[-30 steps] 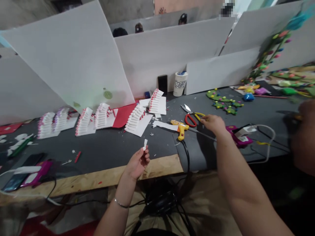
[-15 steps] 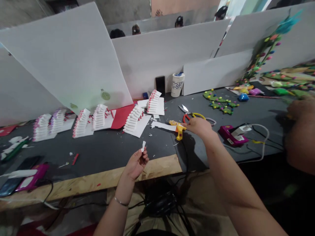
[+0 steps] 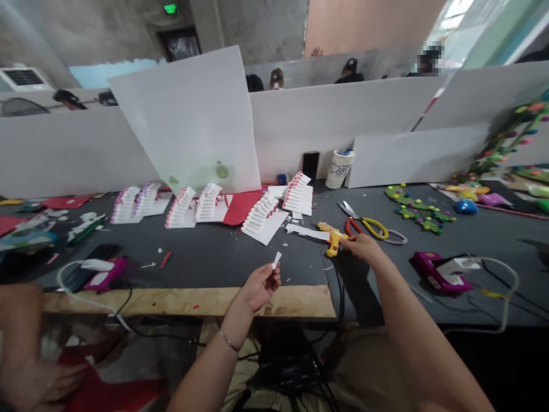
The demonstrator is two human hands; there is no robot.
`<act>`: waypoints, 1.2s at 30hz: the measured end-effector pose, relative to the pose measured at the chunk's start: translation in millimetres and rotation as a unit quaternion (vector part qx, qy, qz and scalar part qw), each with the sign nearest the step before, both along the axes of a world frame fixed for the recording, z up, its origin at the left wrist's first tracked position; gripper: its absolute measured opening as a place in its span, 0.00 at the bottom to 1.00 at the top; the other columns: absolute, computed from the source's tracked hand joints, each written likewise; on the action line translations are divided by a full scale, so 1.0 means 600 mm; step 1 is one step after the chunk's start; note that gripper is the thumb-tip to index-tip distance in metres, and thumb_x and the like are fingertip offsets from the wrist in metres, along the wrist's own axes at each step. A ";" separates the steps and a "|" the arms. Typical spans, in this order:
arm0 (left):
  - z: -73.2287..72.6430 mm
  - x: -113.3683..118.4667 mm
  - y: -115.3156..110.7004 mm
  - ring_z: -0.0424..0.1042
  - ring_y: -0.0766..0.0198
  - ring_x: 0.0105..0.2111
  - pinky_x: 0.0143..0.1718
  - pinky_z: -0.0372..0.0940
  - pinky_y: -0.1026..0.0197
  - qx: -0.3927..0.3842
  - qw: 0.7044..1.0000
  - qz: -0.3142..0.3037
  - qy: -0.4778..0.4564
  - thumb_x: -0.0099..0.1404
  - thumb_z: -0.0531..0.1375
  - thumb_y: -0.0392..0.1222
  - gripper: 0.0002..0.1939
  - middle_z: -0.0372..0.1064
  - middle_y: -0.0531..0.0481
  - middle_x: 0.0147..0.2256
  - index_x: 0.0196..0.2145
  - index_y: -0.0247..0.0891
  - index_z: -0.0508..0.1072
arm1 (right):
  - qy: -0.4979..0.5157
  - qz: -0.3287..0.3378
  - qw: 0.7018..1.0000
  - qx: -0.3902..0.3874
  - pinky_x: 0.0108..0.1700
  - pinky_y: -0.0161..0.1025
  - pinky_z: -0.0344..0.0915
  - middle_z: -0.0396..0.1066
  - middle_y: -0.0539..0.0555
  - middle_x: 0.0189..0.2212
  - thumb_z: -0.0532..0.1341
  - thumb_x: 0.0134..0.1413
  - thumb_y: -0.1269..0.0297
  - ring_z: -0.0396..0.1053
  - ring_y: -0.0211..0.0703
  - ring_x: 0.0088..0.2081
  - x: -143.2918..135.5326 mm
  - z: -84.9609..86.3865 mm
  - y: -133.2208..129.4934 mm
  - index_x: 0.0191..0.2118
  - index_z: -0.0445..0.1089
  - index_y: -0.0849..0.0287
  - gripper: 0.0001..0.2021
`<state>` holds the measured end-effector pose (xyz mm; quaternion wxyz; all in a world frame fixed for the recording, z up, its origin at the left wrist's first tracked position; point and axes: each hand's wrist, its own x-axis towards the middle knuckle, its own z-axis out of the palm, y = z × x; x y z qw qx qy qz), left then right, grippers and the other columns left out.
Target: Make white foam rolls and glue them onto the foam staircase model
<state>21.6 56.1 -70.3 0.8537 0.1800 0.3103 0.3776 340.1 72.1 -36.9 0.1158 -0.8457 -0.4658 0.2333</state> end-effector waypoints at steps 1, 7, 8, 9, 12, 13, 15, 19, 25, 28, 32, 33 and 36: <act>-0.001 0.000 -0.001 0.67 0.75 0.24 0.30 0.67 0.70 0.000 1.000 0.001 -0.001 0.57 0.67 0.36 0.09 0.68 0.51 0.27 0.35 0.28 0.74 | -0.010 0.004 1.000 0.001 0.25 0.34 0.61 0.71 0.56 0.18 0.54 0.56 0.51 0.72 0.44 0.24 -0.001 -0.003 -0.001 0.28 0.74 0.63 0.21; -0.002 0.001 -0.006 0.67 0.74 0.24 0.29 0.66 0.70 -0.001 1.000 0.001 -0.009 0.56 0.68 0.35 0.10 0.68 0.50 0.27 0.34 0.27 0.75 | -0.086 0.021 0.996 -0.007 0.29 0.41 0.63 0.72 0.61 0.18 0.54 0.51 0.40 0.74 0.55 0.29 -0.014 -0.018 0.001 0.25 0.73 0.62 0.27; -0.002 0.001 -0.006 0.67 0.74 0.24 0.30 0.66 0.70 0.000 1.000 0.002 -0.010 0.56 0.68 0.35 0.10 0.68 0.50 0.27 0.35 0.27 0.75 | -0.088 0.026 0.996 -0.010 0.29 0.40 0.64 0.72 0.61 0.18 0.55 0.51 0.42 0.75 0.54 0.28 -0.016 -0.019 0.003 0.24 0.73 0.61 0.25; -0.003 0.000 -0.006 0.67 0.74 0.24 0.29 0.66 0.70 0.000 1.000 0.004 -0.010 0.57 0.68 0.35 0.09 0.68 0.51 0.27 0.34 0.27 0.75 | -0.087 0.030 0.996 -0.010 0.29 0.39 0.64 0.72 0.60 0.18 0.55 0.52 0.44 0.75 0.53 0.28 -0.017 -0.020 0.005 0.23 0.73 0.60 0.24; -0.002 0.000 -0.005 0.67 0.74 0.24 0.30 0.66 0.70 0.003 1.000 0.004 -0.006 0.57 0.67 0.35 0.08 0.68 0.51 0.27 0.34 0.28 0.75 | -0.091 0.028 0.995 0.007 0.30 0.38 0.64 0.76 0.62 0.23 0.56 0.52 0.50 0.76 0.53 0.33 -0.019 -0.023 0.008 0.25 0.74 0.61 0.19; -0.002 0.001 -0.005 0.67 0.74 0.24 0.30 0.66 0.70 0.003 1.000 0.004 -0.005 0.58 0.67 0.35 0.08 0.68 0.51 0.27 0.34 0.28 0.75 | -0.096 0.026 0.995 0.014 0.30 0.38 0.64 0.77 0.63 0.27 0.57 0.51 0.51 0.76 0.53 0.35 -0.021 -0.024 0.008 0.26 0.74 0.61 0.18; 0.000 0.001 -0.005 0.67 0.74 0.24 0.29 0.66 0.70 0.005 1.000 0.002 -0.004 0.58 0.67 0.35 0.08 0.68 0.51 0.27 0.34 0.28 0.75 | -0.102 0.026 0.994 0.026 0.30 0.38 0.64 0.77 0.65 0.33 0.59 0.49 0.54 0.75 0.55 0.39 -0.026 -0.027 0.006 0.29 0.75 0.62 0.15; 0.001 0.002 -0.005 0.67 0.74 0.24 0.29 0.66 0.70 0.004 1.000 -0.002 -0.006 0.58 0.66 0.34 0.07 0.69 0.50 0.27 0.34 0.28 0.75 | -0.105 0.014 0.993 0.045 0.30 0.38 0.63 0.77 0.66 0.33 0.60 0.47 0.56 0.75 0.57 0.38 -0.037 -0.029 -0.003 0.31 0.74 0.63 0.14; -0.005 0.000 -0.005 0.67 0.74 0.24 0.30 0.66 0.69 0.003 1.000 0.003 -0.009 0.58 0.67 0.35 0.08 0.69 0.50 0.27 0.35 0.28 0.75 | -0.094 -0.033 0.989 0.106 0.32 0.39 0.64 0.76 0.65 0.34 0.56 0.51 0.55 0.75 0.55 0.38 -0.026 -0.008 -0.011 0.39 0.71 0.64 0.17; -0.002 0.001 -0.005 0.67 0.74 0.24 0.30 0.66 0.70 -0.001 1.000 -0.001 -0.011 0.58 0.67 0.35 0.08 0.69 0.50 0.27 0.34 0.28 0.75 | -0.013 -0.065 0.974 0.217 0.34 0.41 0.65 0.75 0.65 0.37 0.57 0.49 0.54 0.74 0.54 0.38 -0.017 0.001 -0.010 0.46 0.67 0.66 0.22; 0.003 0.002 -0.004 0.67 0.74 0.24 0.30 0.67 0.70 0.006 1.000 0.005 -0.014 0.58 0.67 0.34 0.08 0.68 0.51 0.27 0.35 0.28 0.74 | 0.145 -0.064 0.930 0.333 0.33 0.40 0.66 0.74 0.60 0.36 0.61 0.43 0.50 0.71 0.48 0.34 -0.016 0.007 -0.005 0.45 0.65 0.62 0.25; 0.003 0.001 -0.004 0.67 0.74 0.24 0.30 0.67 0.70 0.009 1.000 0.007 -0.013 0.58 0.67 0.34 0.08 0.68 0.51 0.27 0.35 0.28 0.74 | 0.170 -0.057 0.924 0.338 0.33 0.40 0.66 0.73 0.57 0.34 0.63 0.41 0.49 0.70 0.47 0.33 -0.018 0.010 -0.004 0.43 0.65 0.61 0.25; 0.005 0.000 -0.003 0.67 0.74 0.24 0.30 0.67 0.70 0.012 1.000 0.007 -0.005 0.57 0.67 0.34 0.08 0.69 0.51 0.27 0.34 0.28 0.75 | 0.233 -0.055 0.902 0.358 0.29 0.38 0.63 0.69 0.50 0.27 0.65 0.36 0.48 0.65 0.41 0.27 -0.024 0.021 -0.004 0.37 0.65 0.58 0.23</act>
